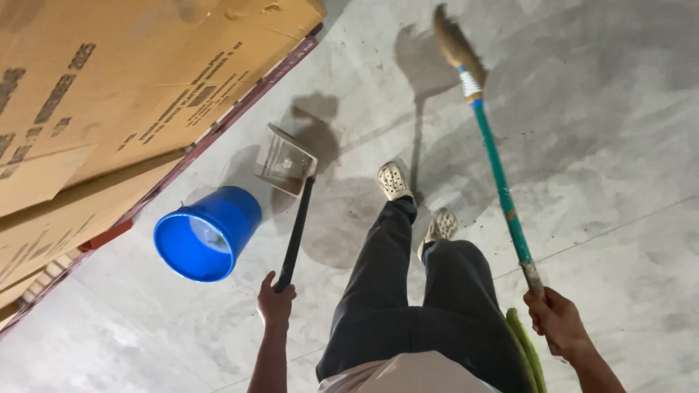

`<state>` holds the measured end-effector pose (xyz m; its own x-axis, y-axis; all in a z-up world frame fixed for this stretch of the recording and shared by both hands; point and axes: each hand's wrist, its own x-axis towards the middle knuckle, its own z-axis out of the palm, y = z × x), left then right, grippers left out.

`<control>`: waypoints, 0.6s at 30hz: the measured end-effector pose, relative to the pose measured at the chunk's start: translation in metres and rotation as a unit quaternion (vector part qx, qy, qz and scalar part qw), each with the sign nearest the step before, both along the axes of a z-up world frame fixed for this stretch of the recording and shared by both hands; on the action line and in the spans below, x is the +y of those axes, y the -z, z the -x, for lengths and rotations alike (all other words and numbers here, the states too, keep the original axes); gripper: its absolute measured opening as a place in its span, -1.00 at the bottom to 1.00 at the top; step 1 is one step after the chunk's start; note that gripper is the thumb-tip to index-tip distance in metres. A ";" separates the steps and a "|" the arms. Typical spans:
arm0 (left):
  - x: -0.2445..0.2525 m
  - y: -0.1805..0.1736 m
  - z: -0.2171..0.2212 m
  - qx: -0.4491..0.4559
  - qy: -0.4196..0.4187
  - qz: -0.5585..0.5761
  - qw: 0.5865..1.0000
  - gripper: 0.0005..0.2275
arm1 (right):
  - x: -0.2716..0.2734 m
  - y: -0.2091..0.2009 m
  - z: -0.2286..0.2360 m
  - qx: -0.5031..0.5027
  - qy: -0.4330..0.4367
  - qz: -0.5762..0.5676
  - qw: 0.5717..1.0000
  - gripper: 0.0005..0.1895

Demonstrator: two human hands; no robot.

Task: The person sweeps a warehouse floor with a broom and a dustpan, moving cardboard boxes and pallets to reach the debris underneath. They continue sweeping the surrounding area, occasionally repositioning the dustpan to collect more dirt.

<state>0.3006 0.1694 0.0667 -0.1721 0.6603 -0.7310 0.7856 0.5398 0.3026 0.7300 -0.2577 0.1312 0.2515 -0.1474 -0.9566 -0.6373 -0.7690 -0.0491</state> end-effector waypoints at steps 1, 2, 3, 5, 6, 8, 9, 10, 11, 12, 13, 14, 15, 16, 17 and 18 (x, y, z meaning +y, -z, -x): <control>0.008 -0.003 -0.014 -0.002 0.000 0.004 1.000 -0.35 | 0.004 -0.004 -0.006 -0.002 0.000 0.004 1.000 -0.67; 0.017 -0.007 -0.028 0.046 0.041 0.005 0.998 -0.35 | 0.008 -0.009 -0.012 0.008 -0.022 0.005 1.000 -0.66; 0.025 -0.012 -0.040 0.095 0.081 0.006 0.992 -0.34 | 0.013 -0.013 -0.017 0.021 -0.044 0.005 0.999 -0.65; 0.032 -0.007 -0.052 0.089 0.074 0.013 0.993 -0.36 | 0.030 -0.023 -0.031 0.039 -0.054 0.008 0.998 -0.65; 0.037 -0.004 -0.057 0.085 0.067 0.016 0.994 -0.38 | 0.039 -0.027 -0.037 0.057 -0.063 0.008 0.996 -0.64; 0.044 0.005 -0.064 0.081 0.060 0.022 0.995 -0.38 | 0.078 -0.027 -0.051 0.066 -0.067 -0.001 0.996 -0.63; 0.046 0.009 -0.068 0.077 0.051 0.027 0.995 -0.38 | 0.096 -0.028 -0.059 0.075 -0.072 -0.011 0.995 -0.62; 0.046 0.011 -0.071 0.078 0.049 0.031 0.995 -0.38 | 0.109 -0.015 -0.068 0.076 -0.074 -0.007 0.994 -0.62; 0.051 0.014 -0.075 0.094 0.069 0.026 0.993 -0.38 | 0.126 0.002 -0.079 0.080 -0.084 -0.044 0.992 -0.61; 0.057 0.017 -0.078 0.110 0.088 0.022 0.990 -0.39 | 0.144 0.019 -0.090 0.083 -0.094 -0.080 0.989 -0.61; 0.059 0.018 -0.083 0.111 0.084 0.019 0.990 -0.39 | 0.170 0.041 -0.107 0.084 -0.098 -0.083 0.988 -0.61; 0.060 0.018 -0.088 0.120 0.086 0.026 0.989 -0.38 | 0.197 0.063 -0.125 0.074 -0.129 -0.147 0.978 -0.63; 0.062 0.019 -0.094 0.131 0.087 0.032 0.987 -0.38 | 0.225 0.087 -0.143 0.064 -0.160 -0.211 0.962 -0.66; 0.061 0.023 -0.097 0.133 0.082 0.028 0.987 -0.38 | 0.277 0.106 -0.163 0.066 -0.165 -0.216 0.960 -0.66; 0.061 0.025 -0.099 0.125 0.049 0.045 0.990 -0.37 | 0.327 0.123 -0.180 0.028 -0.192 -0.264 0.945 -0.70; 0.059 0.027 -0.101 0.116 0.015 0.062 0.991 -0.37 | 0.378 0.140 -0.197 -0.011 -0.218 -0.310 0.925 -0.67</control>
<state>0.4014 0.2287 0.0399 -0.3267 0.5749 -0.7502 0.8427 0.5366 0.0443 0.9273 0.1201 -0.0086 0.1773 0.5486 -0.8171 -0.2665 -0.7725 -0.5764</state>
